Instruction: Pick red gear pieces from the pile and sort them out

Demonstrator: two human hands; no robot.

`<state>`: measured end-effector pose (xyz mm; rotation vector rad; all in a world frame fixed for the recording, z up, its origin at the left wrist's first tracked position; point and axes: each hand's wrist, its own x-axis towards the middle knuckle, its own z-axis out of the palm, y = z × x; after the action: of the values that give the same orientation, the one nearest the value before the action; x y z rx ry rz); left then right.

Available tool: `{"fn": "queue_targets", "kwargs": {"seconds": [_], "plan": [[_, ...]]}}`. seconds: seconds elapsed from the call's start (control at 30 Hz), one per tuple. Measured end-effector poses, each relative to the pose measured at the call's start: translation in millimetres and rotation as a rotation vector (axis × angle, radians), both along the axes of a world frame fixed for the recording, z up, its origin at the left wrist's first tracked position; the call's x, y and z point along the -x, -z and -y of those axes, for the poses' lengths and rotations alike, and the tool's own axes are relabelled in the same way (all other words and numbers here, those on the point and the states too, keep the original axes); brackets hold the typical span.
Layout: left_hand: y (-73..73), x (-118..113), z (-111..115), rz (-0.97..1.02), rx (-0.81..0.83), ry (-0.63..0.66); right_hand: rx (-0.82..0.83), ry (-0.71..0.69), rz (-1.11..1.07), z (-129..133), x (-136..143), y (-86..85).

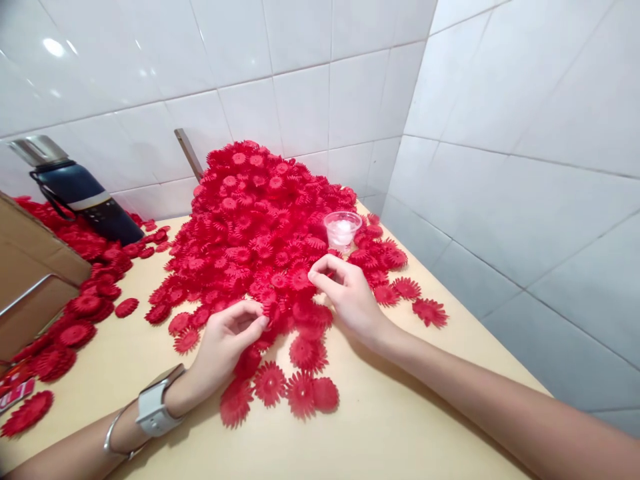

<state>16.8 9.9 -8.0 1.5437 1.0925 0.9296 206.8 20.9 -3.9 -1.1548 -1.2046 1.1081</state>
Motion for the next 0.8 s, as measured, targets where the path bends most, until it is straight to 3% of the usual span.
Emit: {"fn": "queue_targets", "kwargs": {"seconds": [0.23,0.43,0.8], "plan": [[-3.7,-1.8,0.6,-0.008,0.012,-0.038,-0.114,0.042,0.285,4.4,4.9,-1.5],[-2.4,-1.6,0.1,-0.026,-0.031,0.031,-0.181,-0.236,0.448,17.7,15.9,-3.2],[-6.5,-2.1,1.3,-0.037,-0.004,0.057,-0.158,-0.28,0.436,17.1,15.0,-2.3]]}}
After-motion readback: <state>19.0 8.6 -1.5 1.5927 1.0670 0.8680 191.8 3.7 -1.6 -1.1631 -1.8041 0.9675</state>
